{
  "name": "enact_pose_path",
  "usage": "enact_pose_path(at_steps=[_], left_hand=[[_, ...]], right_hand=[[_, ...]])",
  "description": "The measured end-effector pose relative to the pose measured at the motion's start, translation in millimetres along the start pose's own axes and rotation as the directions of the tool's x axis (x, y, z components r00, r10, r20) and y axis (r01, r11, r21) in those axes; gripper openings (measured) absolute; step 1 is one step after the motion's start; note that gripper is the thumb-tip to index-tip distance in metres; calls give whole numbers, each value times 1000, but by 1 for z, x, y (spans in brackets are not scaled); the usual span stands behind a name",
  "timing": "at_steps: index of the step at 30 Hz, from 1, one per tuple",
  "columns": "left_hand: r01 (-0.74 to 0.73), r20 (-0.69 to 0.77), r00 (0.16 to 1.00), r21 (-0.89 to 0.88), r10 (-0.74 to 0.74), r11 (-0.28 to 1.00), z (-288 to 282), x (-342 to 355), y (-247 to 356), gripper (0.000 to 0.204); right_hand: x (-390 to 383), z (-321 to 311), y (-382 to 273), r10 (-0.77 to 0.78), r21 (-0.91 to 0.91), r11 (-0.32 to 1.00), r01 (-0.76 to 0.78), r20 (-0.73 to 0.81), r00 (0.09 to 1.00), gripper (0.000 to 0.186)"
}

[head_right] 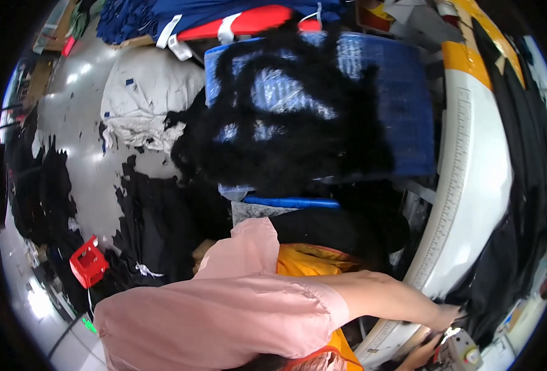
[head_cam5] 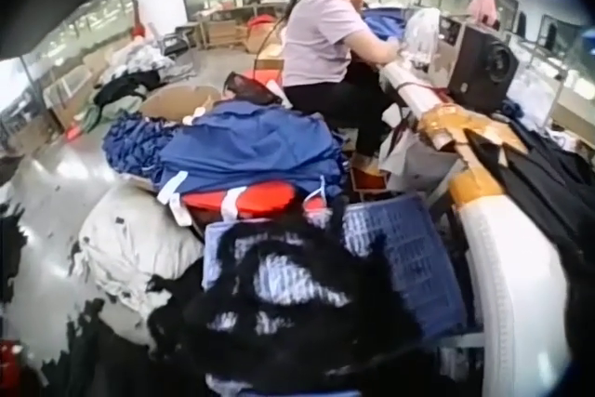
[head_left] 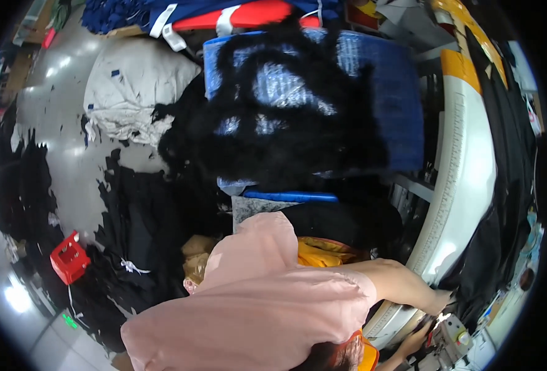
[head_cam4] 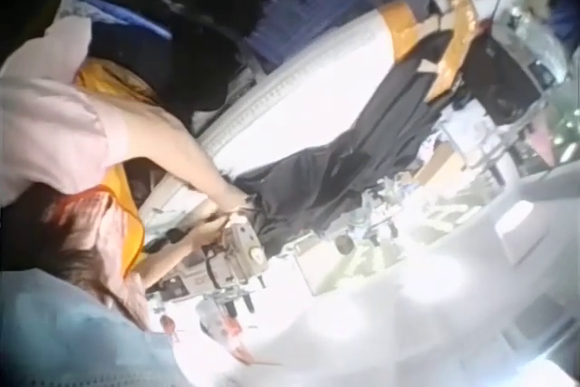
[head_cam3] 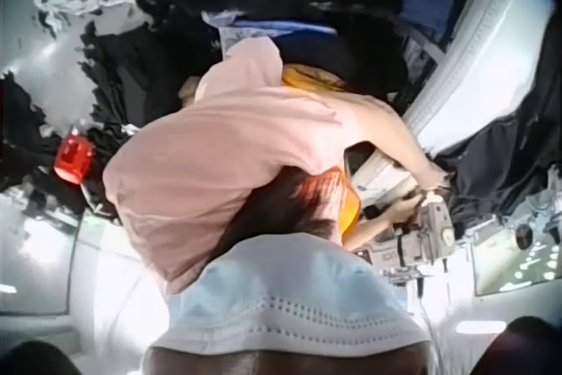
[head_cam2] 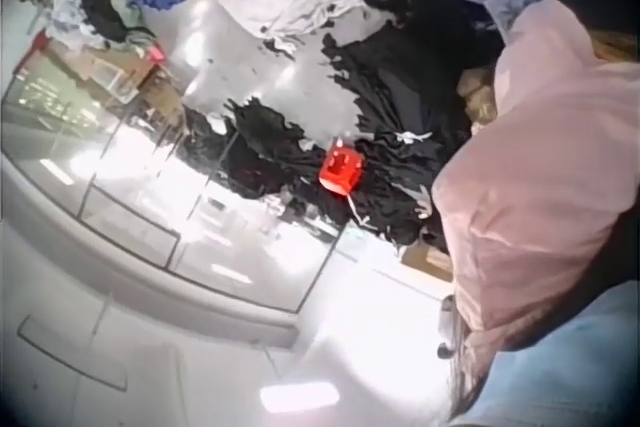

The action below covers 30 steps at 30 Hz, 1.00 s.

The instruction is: Sew black fur trim onto a dark garment using an industrial sewing machine.

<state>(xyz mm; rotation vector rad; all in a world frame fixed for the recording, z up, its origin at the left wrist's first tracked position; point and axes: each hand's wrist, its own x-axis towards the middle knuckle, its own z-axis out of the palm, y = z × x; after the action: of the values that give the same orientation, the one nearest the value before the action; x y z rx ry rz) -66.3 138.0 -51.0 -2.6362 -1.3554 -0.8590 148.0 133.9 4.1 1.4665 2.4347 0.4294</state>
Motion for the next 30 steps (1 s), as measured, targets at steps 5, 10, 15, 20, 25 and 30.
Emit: enact_pose_path(at_steps=[5, 10, 15, 20, 25, 30], left_hand=[[-189, 50, 980, -79, 193, 979, -42, -45, -26, 23], [-327, -20, 945, -105, 327, 939, -36, -27, -28, 20], [-499, -126, 866, -249, 483, 830, -36, -28, -53, 16], [-793, -154, 604, -16, 782, 609, -36, -32, -141, 38], [-726, 129, 658, -152, 741, 671, -84, -24, -128, 35], [-536, 179, 814, -135, 553, 833, -112, -35, -81, 38]], right_hand=[[-51, -3, 1, -51, -57, 997, 54, 48, 998, 48], [-59, -85, -93, -235, -57, 972, 228, -207, 950, 52], [-53, -39, -67, -165, 157, 966, 205, -237, 958, 47], [-40, -55, -140, -38, 339, 928, 154, -324, 945, 54], [-59, -38, -124, 123, 364, 930, 40, -415, 901, 45], [-63, -27, -118, 198, 450, 892, 37, -462, 864, 42]])
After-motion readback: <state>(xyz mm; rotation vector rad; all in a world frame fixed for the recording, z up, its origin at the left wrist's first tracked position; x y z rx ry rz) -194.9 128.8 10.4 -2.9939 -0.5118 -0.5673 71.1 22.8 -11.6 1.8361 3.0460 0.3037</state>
